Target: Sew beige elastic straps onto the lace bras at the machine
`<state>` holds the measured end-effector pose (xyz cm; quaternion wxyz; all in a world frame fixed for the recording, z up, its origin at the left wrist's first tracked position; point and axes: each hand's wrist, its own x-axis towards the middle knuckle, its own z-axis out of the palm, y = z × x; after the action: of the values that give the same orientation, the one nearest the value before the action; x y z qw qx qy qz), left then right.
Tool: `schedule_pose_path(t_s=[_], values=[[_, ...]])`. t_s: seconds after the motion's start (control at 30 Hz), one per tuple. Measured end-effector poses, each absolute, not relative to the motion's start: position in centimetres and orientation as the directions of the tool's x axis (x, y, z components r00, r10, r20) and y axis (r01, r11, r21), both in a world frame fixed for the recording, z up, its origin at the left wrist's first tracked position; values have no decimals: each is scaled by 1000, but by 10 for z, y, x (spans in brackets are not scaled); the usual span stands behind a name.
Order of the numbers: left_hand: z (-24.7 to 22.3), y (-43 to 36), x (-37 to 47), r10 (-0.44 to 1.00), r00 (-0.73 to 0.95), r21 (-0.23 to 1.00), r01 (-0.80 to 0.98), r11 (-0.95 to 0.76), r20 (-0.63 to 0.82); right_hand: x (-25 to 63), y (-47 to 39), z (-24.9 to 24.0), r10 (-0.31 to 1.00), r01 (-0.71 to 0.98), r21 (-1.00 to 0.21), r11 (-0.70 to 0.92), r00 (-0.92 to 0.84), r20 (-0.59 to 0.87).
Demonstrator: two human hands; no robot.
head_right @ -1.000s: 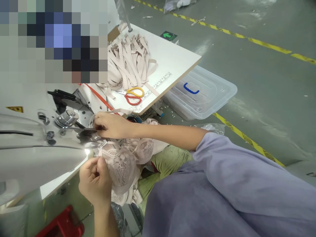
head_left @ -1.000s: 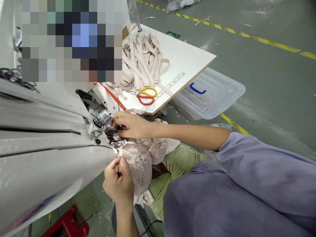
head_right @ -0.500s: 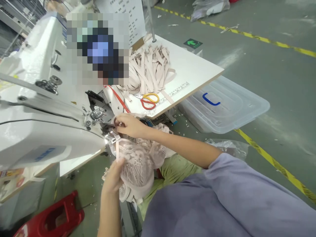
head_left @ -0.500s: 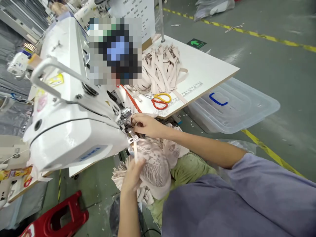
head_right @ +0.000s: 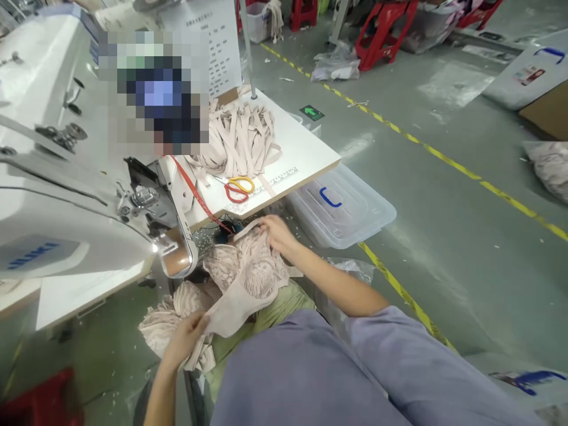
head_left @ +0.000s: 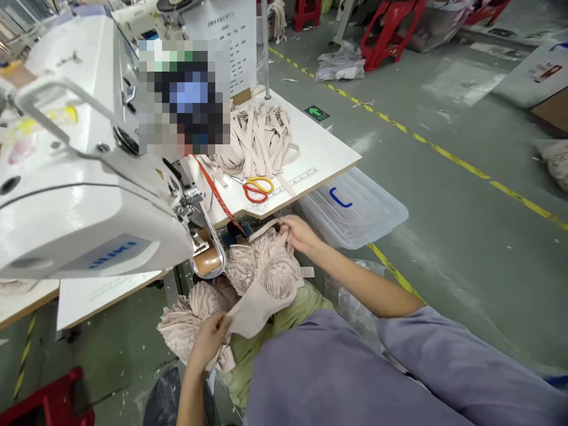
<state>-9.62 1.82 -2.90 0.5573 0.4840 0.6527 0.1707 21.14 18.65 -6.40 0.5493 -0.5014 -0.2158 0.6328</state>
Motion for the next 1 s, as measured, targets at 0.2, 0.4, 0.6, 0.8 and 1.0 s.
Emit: schedule_pose_path(t_s=[0.2, 0.4, 0.6, 0.8, 1.0], values=[[-31, 6, -147, 834, -358, 660, 510, 551, -419, 296, 224, -50, 794, -563, -826, 1, 503, -342], [-59, 18, -124, 771, -621, 664, 517, 540, -143, 292, 221, -24, 792, -357, -929, 99, 593, -143], [-21, 35, -78, 928, -370, 674, 677, 297, -38, 186, 132, -9, 970, 159, -983, 92, -238, 52], [40, 34, -58, 994, 106, 755, 655, -45, -33, 145, 91, 7, 782, 305, -899, 315, -620, 64], [37, 28, -56, 989, 144, 707, 701, -91, -15, 145, 92, 20, 701, 334, -864, 376, -713, 30]])
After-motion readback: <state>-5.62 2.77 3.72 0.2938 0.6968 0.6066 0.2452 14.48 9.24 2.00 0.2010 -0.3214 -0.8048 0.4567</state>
